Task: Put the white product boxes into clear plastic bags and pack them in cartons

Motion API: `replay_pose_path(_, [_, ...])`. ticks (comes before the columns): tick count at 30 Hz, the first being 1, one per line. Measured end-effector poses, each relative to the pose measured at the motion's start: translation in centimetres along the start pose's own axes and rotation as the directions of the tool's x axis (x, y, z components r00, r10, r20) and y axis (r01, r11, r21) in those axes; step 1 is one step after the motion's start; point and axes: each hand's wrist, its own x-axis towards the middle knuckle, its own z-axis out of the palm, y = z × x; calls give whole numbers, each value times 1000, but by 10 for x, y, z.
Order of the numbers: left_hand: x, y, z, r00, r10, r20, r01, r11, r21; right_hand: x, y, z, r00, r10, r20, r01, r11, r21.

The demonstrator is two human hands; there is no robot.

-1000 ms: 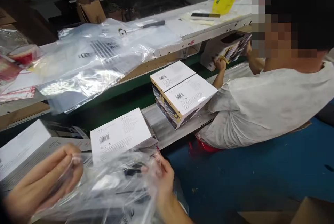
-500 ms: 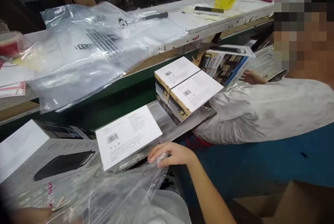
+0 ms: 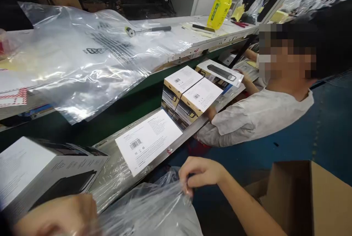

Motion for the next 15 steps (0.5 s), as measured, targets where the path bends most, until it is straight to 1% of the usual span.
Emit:
replay_pose_path(1, [4,-11,-2,997,-64,48,66,996,-58,-8,3,-12,998,22,-67,-22,1000,4])
replay_pose_path(2, [10,-22,-2,991,-110,71,115,991,-71,-15,6,-24,990,23,-140,-27,999,-23])
replay_pose_path(4, [24,-37,7,986,-167,-6,167,986,-28,-22,11,-48,956,14,-292,-51,992,-119])
replay_pose_path(5, [31,-43,14,985,-165,-51,166,986,-2,-23,12,-59,933,-1,-360,-61,985,-161])
replay_pose_path(6, [38,-46,21,986,-137,-96,138,990,7,-20,12,-70,912,-22,-410,-62,980,-190])
replay_pose_path(7, [43,-49,27,982,-91,-165,90,996,-16,-15,12,-80,891,-59,-449,-44,976,-214])
replay_pose_path(8, [48,-51,32,961,-45,-272,26,997,-70,-6,10,-90,871,-104,-481,-15,971,-238])
replay_pose_path(9, [53,-51,35,908,-23,-419,-46,987,-152,7,7,-100,852,-146,-502,6,963,-271])
replay_pose_path(10, [58,-51,36,804,-41,-593,-131,961,-245,23,5,-110,836,-181,-517,16,952,-307])
replay_pose_path(11, [66,-50,34,647,-103,-755,-231,918,-322,41,3,-120,822,-203,-533,17,943,-334])
replay_pose_path(12, [74,-48,30,464,-191,-865,-337,865,-371,62,3,-130,809,-200,-553,8,944,-330])
replay_pose_path(13, [83,-45,22,305,-275,-912,-432,813,-389,84,3,-138,801,-170,-573,-7,956,-293])
replay_pose_path(14, [92,-41,13,202,-326,-924,-510,771,-383,105,6,-145,796,-123,-593,-22,973,-231])
replay_pose_path(15, [100,-35,2,148,-345,-927,-565,739,-365,124,9,-151,790,-76,-609,-29,987,-160])
